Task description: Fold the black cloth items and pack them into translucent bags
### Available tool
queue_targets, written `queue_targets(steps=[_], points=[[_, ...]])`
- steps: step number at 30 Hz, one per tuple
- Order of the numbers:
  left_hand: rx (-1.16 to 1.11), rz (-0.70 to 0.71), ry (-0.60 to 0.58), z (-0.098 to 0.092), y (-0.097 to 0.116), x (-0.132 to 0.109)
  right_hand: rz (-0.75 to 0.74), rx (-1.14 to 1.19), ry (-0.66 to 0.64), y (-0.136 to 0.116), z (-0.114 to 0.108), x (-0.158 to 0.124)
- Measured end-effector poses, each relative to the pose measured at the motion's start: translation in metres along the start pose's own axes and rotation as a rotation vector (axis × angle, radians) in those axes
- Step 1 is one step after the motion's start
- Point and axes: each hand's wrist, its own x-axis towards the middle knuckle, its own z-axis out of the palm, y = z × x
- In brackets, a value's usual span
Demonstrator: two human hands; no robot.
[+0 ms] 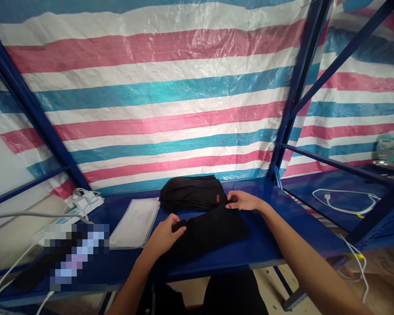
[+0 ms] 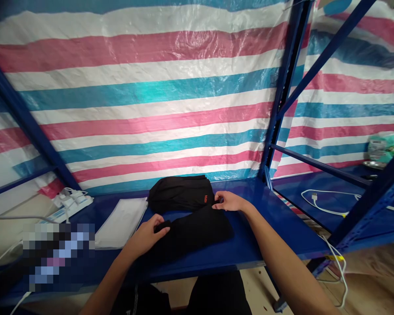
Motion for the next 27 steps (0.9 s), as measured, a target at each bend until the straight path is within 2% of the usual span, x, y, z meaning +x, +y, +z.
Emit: queue_targets(steps=[2, 4, 6, 8, 10, 12, 15, 18, 23, 27], points=[[-0.040, 0.026, 0.062, -0.003, 0.001, -0.022, -0.045, -0.034, 0.016, -0.002, 0.001, 0.000], [-0.061, 0.155, 0.127, -0.006, 0.001, -0.046, -0.062, -0.042, 0.021, -0.003, 0.003, 0.000], [-0.020, 0.355, 0.047, -0.007, 0.000, -0.069, -0.060, -0.028, 0.018, -0.004, 0.004, -0.001], [0.073, 0.471, -0.074, -0.002, -0.004, -0.086, -0.064, -0.018, 0.027, -0.006, 0.005, -0.001], [0.176, 0.477, -0.092, 0.006, -0.011, -0.096, -0.080, -0.024, 0.057, -0.009, 0.007, -0.001], [0.230, 0.463, -0.044, 0.015, -0.018, -0.101, -0.103, -0.038, 0.103, -0.014, 0.009, -0.001], [0.159, 0.502, 0.002, 0.020, -0.028, -0.106, -0.151, -0.073, 0.170, -0.024, 0.016, 0.000], [0.008, 0.517, 0.108, 0.014, -0.033, -0.113, -0.236, -0.151, 0.237, -0.035, 0.025, 0.000], [-0.053, 0.516, 0.399, 0.002, -0.041, -0.132, -0.388, -0.193, 0.323, -0.050, 0.043, 0.000], [-0.185, 0.313, 0.616, -0.001, -0.051, -0.155, -0.469, -0.230, 0.298, -0.057, 0.057, 0.000]])
